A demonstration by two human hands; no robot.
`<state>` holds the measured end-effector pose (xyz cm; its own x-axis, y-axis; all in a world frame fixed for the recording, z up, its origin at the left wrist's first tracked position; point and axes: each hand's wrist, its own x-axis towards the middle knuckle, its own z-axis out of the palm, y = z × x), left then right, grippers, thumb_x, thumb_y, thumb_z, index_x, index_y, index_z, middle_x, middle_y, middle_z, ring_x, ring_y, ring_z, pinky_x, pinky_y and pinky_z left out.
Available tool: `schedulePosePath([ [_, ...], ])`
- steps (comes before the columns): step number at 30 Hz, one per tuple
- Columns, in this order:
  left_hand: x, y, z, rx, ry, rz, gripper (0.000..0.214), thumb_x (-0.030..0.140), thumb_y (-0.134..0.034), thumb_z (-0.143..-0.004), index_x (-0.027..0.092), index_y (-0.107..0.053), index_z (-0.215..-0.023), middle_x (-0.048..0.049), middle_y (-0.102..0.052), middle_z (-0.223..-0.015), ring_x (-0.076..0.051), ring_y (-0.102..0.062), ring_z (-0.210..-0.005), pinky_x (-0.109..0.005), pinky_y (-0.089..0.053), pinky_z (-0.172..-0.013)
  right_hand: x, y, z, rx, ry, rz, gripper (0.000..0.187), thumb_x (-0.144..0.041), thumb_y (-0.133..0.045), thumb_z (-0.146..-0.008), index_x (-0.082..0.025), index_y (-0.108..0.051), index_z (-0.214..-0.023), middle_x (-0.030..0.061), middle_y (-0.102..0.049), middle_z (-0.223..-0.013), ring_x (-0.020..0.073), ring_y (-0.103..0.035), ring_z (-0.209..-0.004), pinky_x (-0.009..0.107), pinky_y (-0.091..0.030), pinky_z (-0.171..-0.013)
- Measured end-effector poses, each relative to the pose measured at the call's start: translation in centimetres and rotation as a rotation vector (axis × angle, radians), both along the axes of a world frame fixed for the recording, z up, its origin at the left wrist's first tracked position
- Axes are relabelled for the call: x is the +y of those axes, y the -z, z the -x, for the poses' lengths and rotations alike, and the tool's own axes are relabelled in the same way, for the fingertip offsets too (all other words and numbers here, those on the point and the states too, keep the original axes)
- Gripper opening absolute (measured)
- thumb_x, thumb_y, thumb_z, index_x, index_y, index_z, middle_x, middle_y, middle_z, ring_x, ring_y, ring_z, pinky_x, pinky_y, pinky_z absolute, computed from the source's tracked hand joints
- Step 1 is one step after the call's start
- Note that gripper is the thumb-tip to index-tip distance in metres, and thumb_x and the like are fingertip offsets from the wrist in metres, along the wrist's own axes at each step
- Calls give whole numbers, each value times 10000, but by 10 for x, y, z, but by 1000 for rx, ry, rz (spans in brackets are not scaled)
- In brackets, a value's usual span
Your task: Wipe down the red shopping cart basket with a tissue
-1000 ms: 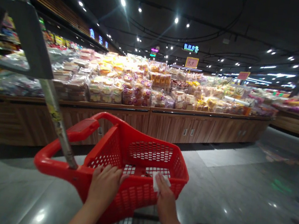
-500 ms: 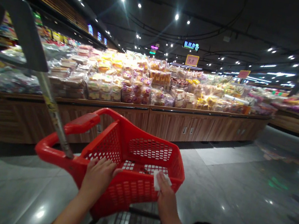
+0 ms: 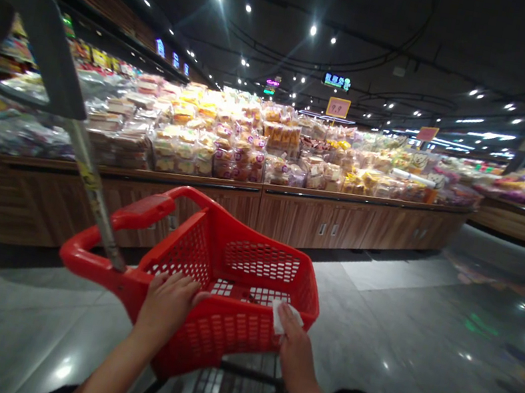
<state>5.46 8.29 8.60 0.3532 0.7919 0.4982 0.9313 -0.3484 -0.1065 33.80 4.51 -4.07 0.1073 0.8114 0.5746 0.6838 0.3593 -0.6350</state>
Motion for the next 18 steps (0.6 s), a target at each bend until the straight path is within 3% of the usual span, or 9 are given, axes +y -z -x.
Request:
schedulePosePath([
  [5,7,1,12,1,9,16,282,409,-462,-887,225,-627,-751,-26,-686,-823,-248,-578,-886,-443,-288,-889,-8,7,-43,14,193,60,641,27,-343,-716,-201,-537,-1283,43,-546,-1308,217,-519,-1204,445,-392,-1049],
  [13,20,-3,35,-2,23,60,294,411,-447,-885,238,-656,-771,-20,-696,-831,-234,-591,-883,-416,-291,-872,-15,7,-21,-18,-11,1,679,37,-340,-710,-250,-506,-1302,7,-521,-1336,170,-473,-1247,405,-366,-1067],
  [18,26,-8,51,-13,13,82,267,380,-457,-868,246,-678,-801,-21,-711,-848,-230,-603,-891,-422,-299,-890,-14,7,-35,-29,36,-8,610,7,-373,-748,-264,-539,-1268,14,-554,-1298,180,-522,-1201,409,-395,-1042],
])
